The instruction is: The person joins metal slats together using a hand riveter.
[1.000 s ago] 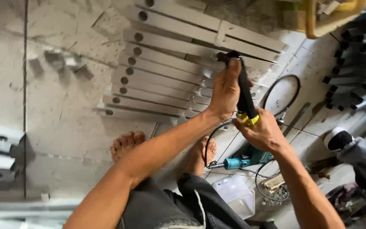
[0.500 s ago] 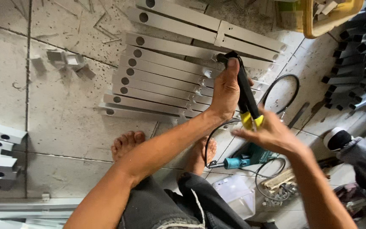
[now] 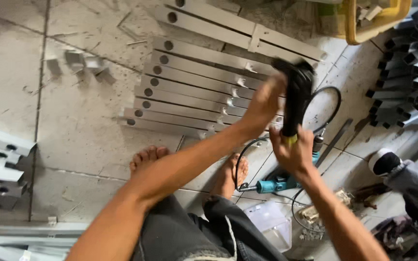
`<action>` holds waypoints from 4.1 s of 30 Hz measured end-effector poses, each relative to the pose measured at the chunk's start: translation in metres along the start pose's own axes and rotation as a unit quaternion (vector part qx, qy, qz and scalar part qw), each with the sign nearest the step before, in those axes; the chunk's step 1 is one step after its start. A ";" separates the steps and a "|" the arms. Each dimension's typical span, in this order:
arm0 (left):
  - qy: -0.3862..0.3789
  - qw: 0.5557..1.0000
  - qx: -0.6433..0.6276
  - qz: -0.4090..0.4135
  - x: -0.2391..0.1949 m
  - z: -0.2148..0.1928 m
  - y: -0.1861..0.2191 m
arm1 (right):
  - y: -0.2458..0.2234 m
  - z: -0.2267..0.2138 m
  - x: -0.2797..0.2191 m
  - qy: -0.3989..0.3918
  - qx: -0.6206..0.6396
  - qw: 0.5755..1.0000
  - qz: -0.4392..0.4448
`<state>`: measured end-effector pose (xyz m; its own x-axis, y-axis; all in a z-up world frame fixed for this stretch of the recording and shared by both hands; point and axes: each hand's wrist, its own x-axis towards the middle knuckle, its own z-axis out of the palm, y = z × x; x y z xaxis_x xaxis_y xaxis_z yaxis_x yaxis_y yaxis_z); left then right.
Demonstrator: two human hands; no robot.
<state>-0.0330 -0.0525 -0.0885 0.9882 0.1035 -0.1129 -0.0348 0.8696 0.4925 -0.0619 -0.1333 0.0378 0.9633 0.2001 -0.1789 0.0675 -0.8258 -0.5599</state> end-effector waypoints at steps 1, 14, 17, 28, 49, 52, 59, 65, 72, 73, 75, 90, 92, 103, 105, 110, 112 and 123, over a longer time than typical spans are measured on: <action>0.001 1.000 0.003 0.005 -0.012 0.018 0.044 | -0.022 -0.004 -0.011 -0.001 0.002 1.000 -0.005; -0.217 0.858 0.341 -0.318 0.005 0.036 0.359 | -0.183 -0.090 0.069 -0.424 0.066 0.903 0.016; -0.252 0.805 0.440 -0.309 -0.009 0.045 0.358 | -0.154 -0.086 0.161 -0.199 -0.071 0.967 -0.141; -0.193 0.411 0.661 -0.597 -0.072 0.033 0.336 | -0.102 -0.002 0.297 -0.086 -0.084 0.981 -0.152; -0.265 0.409 0.764 -0.423 -0.101 0.044 0.303 | -0.155 -0.004 -0.051 -0.170 0.076 0.982 -0.020; -0.271 0.407 0.779 -0.392 -0.107 0.047 0.302 | -0.163 -0.010 -0.050 -0.160 0.051 0.984 -0.063; -0.264 0.390 0.783 -0.407 -0.117 0.050 0.297 | -0.170 -0.020 -0.055 -0.168 0.030 0.979 -0.108; -0.226 0.449 0.757 -0.417 -0.111 0.060 0.301 | -0.164 -0.026 -0.056 -0.233 -0.004 0.969 -0.081; -0.169 0.739 0.628 -0.177 -0.088 0.074 0.306 | -0.146 -0.048 -0.039 -0.214 0.290 0.932 -0.031; -0.167 0.739 0.626 -0.182 -0.083 0.075 0.298 | -0.136 -0.036 -0.046 -0.217 0.291 0.931 -0.027; -0.170 0.804 0.563 -0.093 -0.067 0.075 0.282 | -0.114 -0.012 -0.054 -0.206 0.366 0.903 0.092; -0.238 0.465 0.843 0.130 0.130 -0.032 0.195 | -0.078 -0.078 0.000 -0.039 0.519 0.832 0.195; -0.265 0.444 0.845 0.135 0.133 -0.025 0.201 | -0.072 -0.070 0.001 -0.046 0.521 0.827 0.205; -0.271 0.476 0.823 0.148 0.139 -0.015 0.197 | -0.063 -0.048 0.021 -0.093 0.505 0.817 0.261; -0.267 0.577 0.763 0.117 0.135 0.000 0.209 | -0.063 -0.053 0.027 -0.134 0.420 0.868 0.228; -0.287 0.654 0.689 0.123 0.114 -0.001 0.231 | -0.062 -0.070 0.044 -0.171 0.317 0.908 0.215; -0.315 0.637 0.689 0.142 0.108 -0.006 0.226 | -0.067 -0.077 0.057 -0.190 0.221 0.933 0.210; -0.250 0.478 0.813 0.220 0.115 -0.014 0.195 | -0.099 -0.073 0.108 -0.308 0.014 0.919 0.244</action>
<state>0.0716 0.1358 -0.0178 0.8651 -0.3782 0.3295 -0.4950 -0.7495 0.4395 0.0544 -0.0683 0.1329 0.5461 0.0774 -0.8342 -0.3493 -0.8840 -0.3107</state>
